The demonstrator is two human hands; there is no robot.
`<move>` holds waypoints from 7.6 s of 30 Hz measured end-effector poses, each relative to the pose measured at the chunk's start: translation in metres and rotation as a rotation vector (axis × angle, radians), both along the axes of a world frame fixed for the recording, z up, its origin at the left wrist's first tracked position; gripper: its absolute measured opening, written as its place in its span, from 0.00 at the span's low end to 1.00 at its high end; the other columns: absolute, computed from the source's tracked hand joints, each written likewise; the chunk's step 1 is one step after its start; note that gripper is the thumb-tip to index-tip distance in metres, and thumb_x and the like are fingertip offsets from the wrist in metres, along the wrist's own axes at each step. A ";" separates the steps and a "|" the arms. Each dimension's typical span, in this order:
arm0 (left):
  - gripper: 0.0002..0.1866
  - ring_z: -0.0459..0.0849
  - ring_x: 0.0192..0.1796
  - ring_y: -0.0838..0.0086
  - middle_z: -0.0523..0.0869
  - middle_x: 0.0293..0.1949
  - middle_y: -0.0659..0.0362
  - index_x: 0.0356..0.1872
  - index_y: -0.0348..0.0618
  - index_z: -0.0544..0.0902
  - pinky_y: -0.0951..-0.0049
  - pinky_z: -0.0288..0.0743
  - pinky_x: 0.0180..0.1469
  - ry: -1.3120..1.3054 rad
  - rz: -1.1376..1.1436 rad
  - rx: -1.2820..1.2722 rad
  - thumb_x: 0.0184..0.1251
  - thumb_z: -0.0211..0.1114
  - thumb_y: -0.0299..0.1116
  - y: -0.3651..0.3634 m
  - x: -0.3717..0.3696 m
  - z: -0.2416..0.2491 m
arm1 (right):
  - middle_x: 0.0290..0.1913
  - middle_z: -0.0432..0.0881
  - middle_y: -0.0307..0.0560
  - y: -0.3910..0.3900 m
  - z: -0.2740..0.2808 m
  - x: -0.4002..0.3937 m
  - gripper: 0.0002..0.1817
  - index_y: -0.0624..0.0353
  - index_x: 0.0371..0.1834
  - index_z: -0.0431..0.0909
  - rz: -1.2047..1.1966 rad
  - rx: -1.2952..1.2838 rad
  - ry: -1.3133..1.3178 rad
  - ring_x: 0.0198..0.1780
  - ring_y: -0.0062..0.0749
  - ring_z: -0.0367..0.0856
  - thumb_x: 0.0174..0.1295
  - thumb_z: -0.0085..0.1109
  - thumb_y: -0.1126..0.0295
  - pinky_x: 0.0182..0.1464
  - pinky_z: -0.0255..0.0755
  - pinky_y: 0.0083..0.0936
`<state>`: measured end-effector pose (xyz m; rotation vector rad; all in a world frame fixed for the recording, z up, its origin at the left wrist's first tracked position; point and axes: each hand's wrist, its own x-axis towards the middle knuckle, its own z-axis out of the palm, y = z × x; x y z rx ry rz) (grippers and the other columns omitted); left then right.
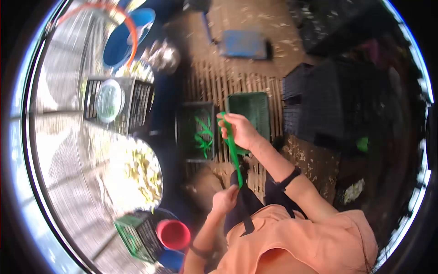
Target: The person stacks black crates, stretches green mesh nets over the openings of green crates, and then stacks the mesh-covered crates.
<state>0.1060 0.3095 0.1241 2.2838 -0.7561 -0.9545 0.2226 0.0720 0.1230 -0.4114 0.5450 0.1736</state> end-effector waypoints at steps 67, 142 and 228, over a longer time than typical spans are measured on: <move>0.07 0.82 0.41 0.73 0.79 0.44 0.56 0.41 0.39 0.75 0.74 0.76 0.43 0.643 0.079 -1.093 0.64 0.60 0.27 -0.536 -0.090 0.288 | 0.26 0.76 0.42 -0.438 0.293 -0.249 0.11 0.66 0.34 0.72 -0.789 -1.230 -0.113 0.25 0.16 0.70 0.64 0.54 0.67 0.26 0.63 0.18; 0.08 0.75 0.42 0.81 0.79 0.38 0.62 0.37 0.34 0.81 0.81 0.67 0.46 0.113 0.107 -0.700 0.59 0.62 0.28 -0.434 0.073 0.306 | 0.15 0.49 0.30 -0.587 0.397 -0.487 0.19 0.60 0.42 0.75 -0.562 -0.671 -0.773 0.13 0.13 0.45 0.72 0.37 0.58 0.16 0.45 0.13; 0.17 0.74 0.25 0.74 0.72 0.16 0.66 0.18 0.54 0.71 0.68 0.69 0.38 1.251 1.111 -0.587 0.67 0.55 0.46 -0.346 -0.106 -0.002 | 0.28 0.79 0.39 -0.537 0.042 -0.517 0.08 0.55 0.31 0.77 -0.941 -0.301 0.546 0.25 0.24 0.75 0.62 0.53 0.65 0.27 0.70 0.21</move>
